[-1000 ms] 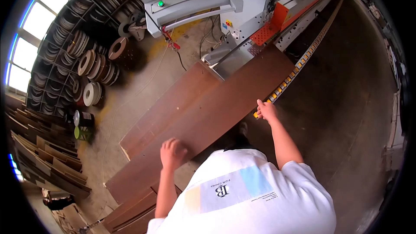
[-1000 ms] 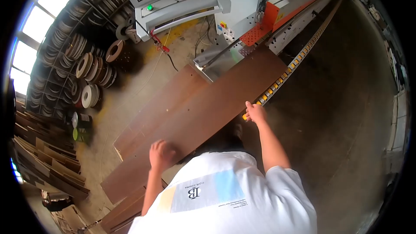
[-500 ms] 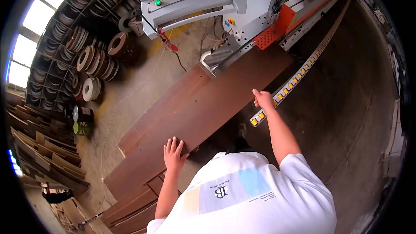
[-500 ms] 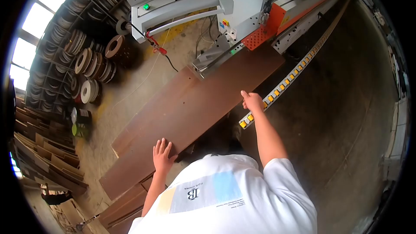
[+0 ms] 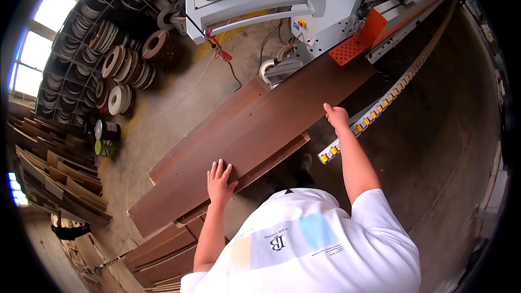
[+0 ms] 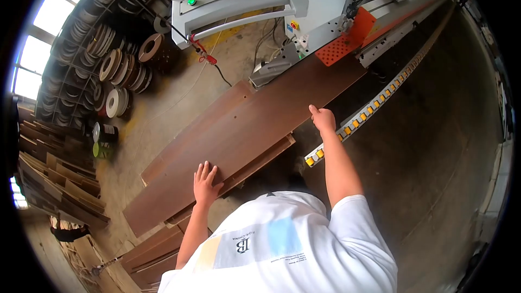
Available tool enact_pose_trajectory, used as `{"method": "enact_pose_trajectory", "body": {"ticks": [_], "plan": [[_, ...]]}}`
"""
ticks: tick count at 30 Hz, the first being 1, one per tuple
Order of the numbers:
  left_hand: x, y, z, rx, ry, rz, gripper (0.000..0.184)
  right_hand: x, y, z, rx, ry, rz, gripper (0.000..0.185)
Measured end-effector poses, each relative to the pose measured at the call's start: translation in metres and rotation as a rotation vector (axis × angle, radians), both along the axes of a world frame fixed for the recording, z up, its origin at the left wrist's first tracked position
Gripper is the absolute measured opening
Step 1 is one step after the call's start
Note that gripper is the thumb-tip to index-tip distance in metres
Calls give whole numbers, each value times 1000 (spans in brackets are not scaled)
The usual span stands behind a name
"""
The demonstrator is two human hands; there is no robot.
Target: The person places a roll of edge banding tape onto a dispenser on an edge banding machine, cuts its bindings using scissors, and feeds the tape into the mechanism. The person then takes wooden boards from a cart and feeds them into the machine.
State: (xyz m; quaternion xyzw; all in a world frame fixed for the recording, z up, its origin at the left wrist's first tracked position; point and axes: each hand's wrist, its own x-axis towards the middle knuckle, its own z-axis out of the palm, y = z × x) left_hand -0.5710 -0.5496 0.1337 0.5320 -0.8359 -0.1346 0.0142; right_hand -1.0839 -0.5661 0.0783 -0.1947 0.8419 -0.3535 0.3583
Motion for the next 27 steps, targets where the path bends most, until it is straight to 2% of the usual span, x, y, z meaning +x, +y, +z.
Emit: {"method": "enact_pose_trajectory", "body": {"ticks": [7,10,12,15,16,17,18,20,22,27], "plan": [[-5,3,6,-35,39,-25,73,-2,5,-11,-46,9,35,55],[-11,6,5,-79,69,-39,74,3,6,-27,-13,229,13,58],[-11,10,-3,-114,132,-63,68,15,9,-9,42,211,-48,58],[-19,23,-3,-145,319,-165,48,24,10,9,85,156,-50,62],[-30,31,8,-178,322,-169,36,26,11,11,75,166,-53,62],[-26,37,-13,-143,215,-107,22,28,10,8,79,180,-62,62],[-23,46,-14,-48,266,-93,15,28,10,4,87,191,-70,61],[-25,62,-11,92,248,28,20,30,11,9,111,185,-66,60],[-19,70,-22,87,245,98,20,29,10,11,132,169,-49,60],[-4,71,-49,-6,228,5,23,28,10,5,145,143,-31,61]]}}
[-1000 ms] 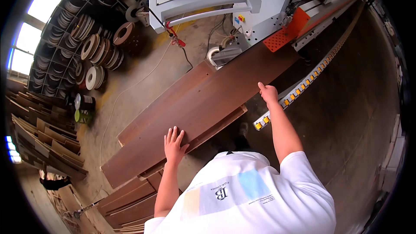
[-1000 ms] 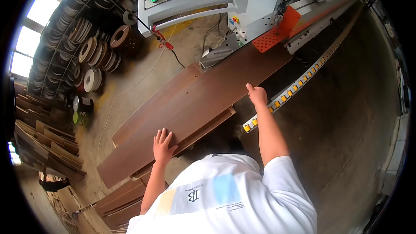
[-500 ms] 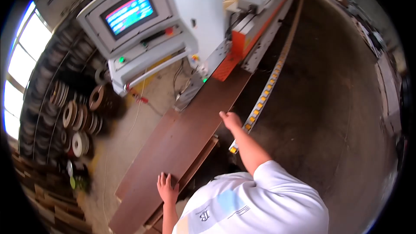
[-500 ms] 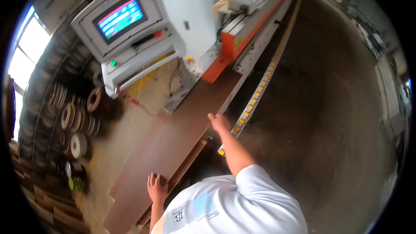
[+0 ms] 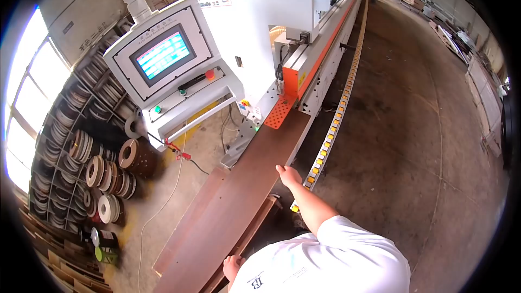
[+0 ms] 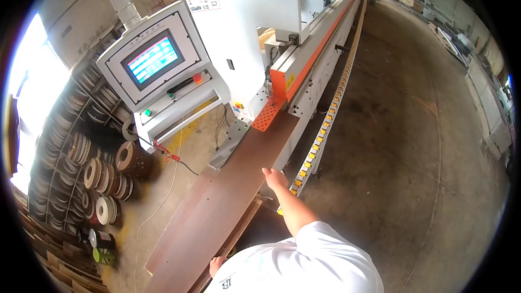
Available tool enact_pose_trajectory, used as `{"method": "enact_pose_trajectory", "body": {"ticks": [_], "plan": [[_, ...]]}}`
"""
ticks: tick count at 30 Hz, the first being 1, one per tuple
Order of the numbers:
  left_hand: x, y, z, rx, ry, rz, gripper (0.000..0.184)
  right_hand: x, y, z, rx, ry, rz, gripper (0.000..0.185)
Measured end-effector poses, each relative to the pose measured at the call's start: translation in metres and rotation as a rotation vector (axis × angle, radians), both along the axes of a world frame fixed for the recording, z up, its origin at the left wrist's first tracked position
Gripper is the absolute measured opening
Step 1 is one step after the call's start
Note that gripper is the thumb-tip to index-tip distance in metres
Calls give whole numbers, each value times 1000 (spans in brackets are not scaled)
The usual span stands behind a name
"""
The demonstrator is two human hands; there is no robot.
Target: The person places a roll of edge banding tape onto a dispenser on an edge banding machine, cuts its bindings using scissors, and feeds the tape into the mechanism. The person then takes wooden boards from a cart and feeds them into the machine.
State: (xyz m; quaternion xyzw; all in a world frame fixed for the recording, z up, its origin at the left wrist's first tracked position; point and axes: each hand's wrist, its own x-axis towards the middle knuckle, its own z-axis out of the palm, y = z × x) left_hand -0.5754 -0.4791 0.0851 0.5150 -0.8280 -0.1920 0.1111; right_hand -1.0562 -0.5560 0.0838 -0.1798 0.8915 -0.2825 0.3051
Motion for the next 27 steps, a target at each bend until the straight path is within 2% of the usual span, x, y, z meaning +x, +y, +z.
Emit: {"method": "enact_pose_trajectory", "body": {"ticks": [4,7,15,21,24,27], "plan": [[-4,-5,-11,-37,-71,0,25,-3,1,0,-5,-9,15,62],[-13,-10,-4,57,-199,28,28,-3,2,-1,-17,-18,14,62],[-24,-21,-13,107,-348,60,17,-6,4,-3,-42,-26,32,61],[-22,-19,-17,59,-370,55,18,-6,2,-19,-33,-86,-70,70],[-22,-21,-27,17,-353,58,18,3,7,-9,-90,-309,-36,74],[-21,-13,-27,-45,-311,75,19,20,-6,-43,-181,-395,-110,75]]}}
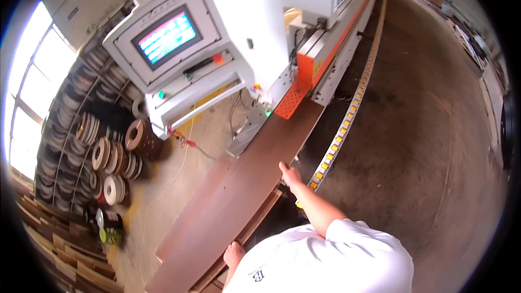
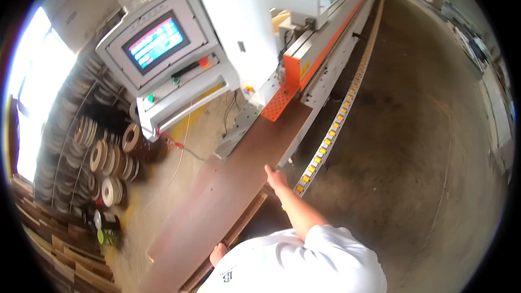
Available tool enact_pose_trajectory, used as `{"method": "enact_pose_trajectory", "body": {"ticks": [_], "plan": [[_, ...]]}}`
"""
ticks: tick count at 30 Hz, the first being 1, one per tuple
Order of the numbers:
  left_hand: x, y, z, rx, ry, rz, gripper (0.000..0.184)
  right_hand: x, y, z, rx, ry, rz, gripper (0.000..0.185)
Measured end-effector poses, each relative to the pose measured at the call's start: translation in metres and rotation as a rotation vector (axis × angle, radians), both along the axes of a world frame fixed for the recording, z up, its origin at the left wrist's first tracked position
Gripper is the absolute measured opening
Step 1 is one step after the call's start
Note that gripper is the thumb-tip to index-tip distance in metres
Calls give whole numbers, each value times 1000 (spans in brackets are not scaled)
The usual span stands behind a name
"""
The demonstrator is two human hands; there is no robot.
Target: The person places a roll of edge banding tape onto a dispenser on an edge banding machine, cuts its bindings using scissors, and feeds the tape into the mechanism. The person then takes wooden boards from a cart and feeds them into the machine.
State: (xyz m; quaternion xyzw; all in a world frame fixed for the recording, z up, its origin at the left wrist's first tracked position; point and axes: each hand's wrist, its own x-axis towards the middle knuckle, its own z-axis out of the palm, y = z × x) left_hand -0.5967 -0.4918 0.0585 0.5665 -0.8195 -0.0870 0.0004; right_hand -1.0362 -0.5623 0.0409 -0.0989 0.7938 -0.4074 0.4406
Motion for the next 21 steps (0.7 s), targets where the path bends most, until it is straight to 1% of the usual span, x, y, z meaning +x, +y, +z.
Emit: {"method": "enact_pose_trajectory", "body": {"ticks": [1,2,4,6,7,8,10,12,14,15,16,18,21], "plan": [[-4,1,8,13,-3,4,19,4,-7,-24,5,135,-41,76],[-8,1,15,27,-6,10,20,8,-12,-48,-84,226,-141,70],[-11,1,20,61,0,34,22,8,-10,-46,-129,240,-114,66],[-17,4,27,0,64,28,23,7,-11,-41,-174,264,-154,62],[-16,5,25,18,67,39,24,7,-11,-35,-208,220,-198,62],[-17,4,22,31,75,45,24,-3,-10,-30,-86,151,-86,70],[-20,3,27,17,66,52,22,-17,-13,-8,-5,81,-64,76],[-22,3,29,5,74,60,21,-31,-17,-28,-25,152,-107,77],[-22,6,25,-24,76,79,20,-51,-23,-32,-22,152,-162,76],[-23,7,24,-28,74,89,20,-61,-24,-32,-42,108,-209,74],[-25,7,25,-33,70,98,21,-69,-29,-40,-167,157,-311,64],[-27,7,27,-37,63,97,21,-89,-32,-46,-178,201,-318,61],[-27,7,28,-33,67,99,21,-120,-37,-49,-218,117,-351,60]]}}
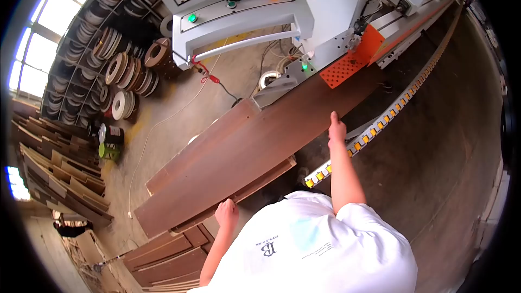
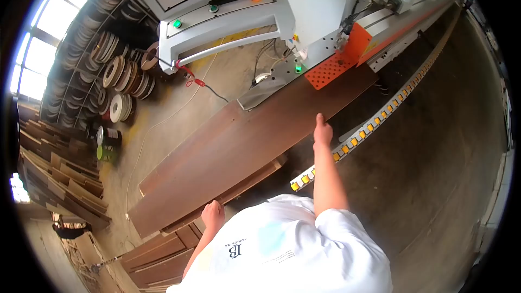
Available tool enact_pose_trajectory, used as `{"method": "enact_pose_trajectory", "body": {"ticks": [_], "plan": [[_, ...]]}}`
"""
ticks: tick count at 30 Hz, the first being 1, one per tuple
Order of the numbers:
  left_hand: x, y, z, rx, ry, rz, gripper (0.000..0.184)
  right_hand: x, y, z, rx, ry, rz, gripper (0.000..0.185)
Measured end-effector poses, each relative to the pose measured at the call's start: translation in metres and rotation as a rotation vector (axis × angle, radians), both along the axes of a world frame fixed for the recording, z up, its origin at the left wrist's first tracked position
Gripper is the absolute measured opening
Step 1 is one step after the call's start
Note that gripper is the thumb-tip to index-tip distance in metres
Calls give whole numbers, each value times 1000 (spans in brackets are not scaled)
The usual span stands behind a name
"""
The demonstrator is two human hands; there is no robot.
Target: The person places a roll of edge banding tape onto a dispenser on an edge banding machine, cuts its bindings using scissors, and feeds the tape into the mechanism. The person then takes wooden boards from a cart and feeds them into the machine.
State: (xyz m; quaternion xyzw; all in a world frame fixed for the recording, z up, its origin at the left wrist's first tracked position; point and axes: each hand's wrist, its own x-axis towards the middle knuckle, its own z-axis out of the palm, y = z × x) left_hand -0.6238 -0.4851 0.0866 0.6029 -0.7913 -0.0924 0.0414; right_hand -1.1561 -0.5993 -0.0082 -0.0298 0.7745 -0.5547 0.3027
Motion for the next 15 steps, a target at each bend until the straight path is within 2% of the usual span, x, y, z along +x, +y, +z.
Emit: {"method": "enact_pose_trajectory", "body": {"ticks": [4,6,9,15], "plan": [[2,1,-3,11,1,15,20,-32,-1,35,60,-113,2,62],[3,1,-4,6,4,16,20,-44,-3,57,54,-131,-18,57],[6,2,-5,-3,22,-1,21,-64,-6,59,1,-187,-92,58],[10,5,3,-8,115,-27,24,-38,5,68,102,-83,70,59]]}}
